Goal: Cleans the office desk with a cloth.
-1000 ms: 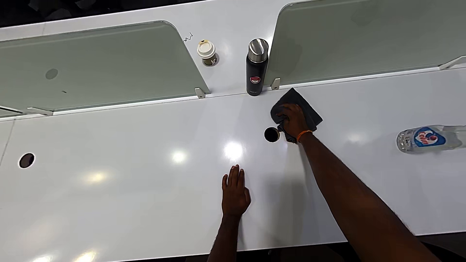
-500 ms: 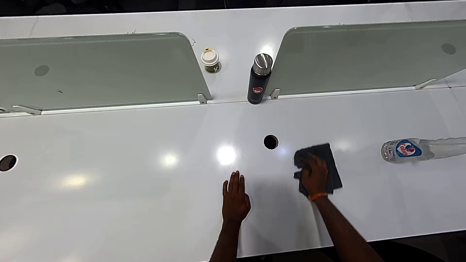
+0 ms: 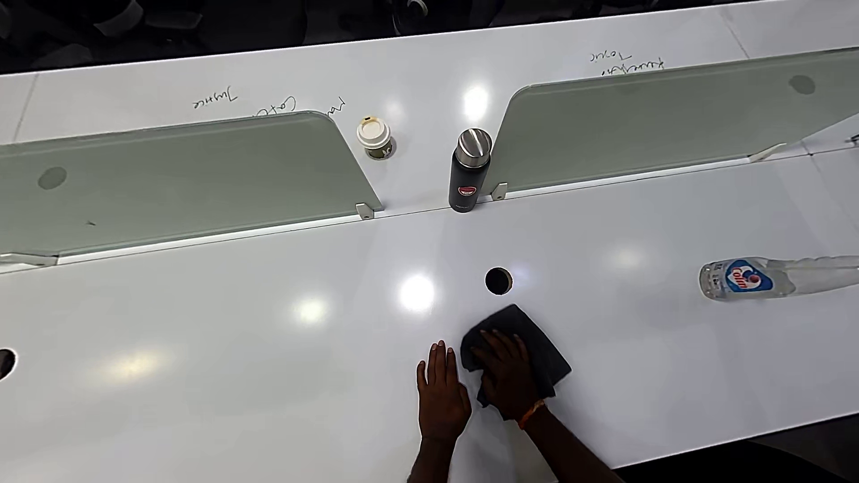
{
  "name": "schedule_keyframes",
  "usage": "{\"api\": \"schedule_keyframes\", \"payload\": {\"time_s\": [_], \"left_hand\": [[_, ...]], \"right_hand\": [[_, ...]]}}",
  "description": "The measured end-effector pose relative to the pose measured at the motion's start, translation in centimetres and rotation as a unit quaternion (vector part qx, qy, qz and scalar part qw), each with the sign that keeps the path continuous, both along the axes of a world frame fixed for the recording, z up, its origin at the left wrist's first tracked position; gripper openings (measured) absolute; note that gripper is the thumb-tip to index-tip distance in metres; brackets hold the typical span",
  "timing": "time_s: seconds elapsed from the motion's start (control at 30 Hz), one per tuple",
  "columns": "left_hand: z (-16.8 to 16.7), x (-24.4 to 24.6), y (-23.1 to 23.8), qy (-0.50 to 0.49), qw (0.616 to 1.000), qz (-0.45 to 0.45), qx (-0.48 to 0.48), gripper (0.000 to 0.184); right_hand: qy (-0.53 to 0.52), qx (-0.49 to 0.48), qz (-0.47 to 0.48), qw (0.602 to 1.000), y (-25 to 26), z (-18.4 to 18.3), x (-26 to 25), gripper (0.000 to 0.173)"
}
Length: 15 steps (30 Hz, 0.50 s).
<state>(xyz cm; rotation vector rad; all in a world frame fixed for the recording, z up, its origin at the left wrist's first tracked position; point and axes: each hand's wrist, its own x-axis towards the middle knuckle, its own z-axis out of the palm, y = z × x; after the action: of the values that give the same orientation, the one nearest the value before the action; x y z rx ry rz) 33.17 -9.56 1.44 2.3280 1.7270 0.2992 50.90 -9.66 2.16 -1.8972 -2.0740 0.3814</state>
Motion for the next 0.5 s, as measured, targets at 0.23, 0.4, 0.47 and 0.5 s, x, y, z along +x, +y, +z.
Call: {"api": "schedule_keyframes", "payload": {"time_s": [0.23, 0.4, 0.47, 0.5], "left_hand": [[0.0, 0.0, 0.0, 0.012, 1.0, -0.003, 0.013, 0.059], [-0.1, 0.0, 0.0, 0.007, 1.0, -0.006, 0.008, 0.059], [-0.1, 0.0, -0.1, 0.003, 1.0, -0.006, 0.003, 0.059], [-0.2, -0.1, -0.1, 0.004, 1.0, -0.006, 0.002, 0.059]], "right_hand": [[-0.061, -0.061, -0.006, 0.996, 10.2, 0.0, -1.8, 0.053], [-0.073, -0.063, -0.035, 0.995, 16.3, -0.1, -2.5, 0.056], [-0.07, -0.074, -0.046, 0.994, 18.3, -0.1, -2.6, 0.054], [-0.067, -0.08, -0.048, 0.993, 19.3, 0.1, -2.5, 0.054]]}}
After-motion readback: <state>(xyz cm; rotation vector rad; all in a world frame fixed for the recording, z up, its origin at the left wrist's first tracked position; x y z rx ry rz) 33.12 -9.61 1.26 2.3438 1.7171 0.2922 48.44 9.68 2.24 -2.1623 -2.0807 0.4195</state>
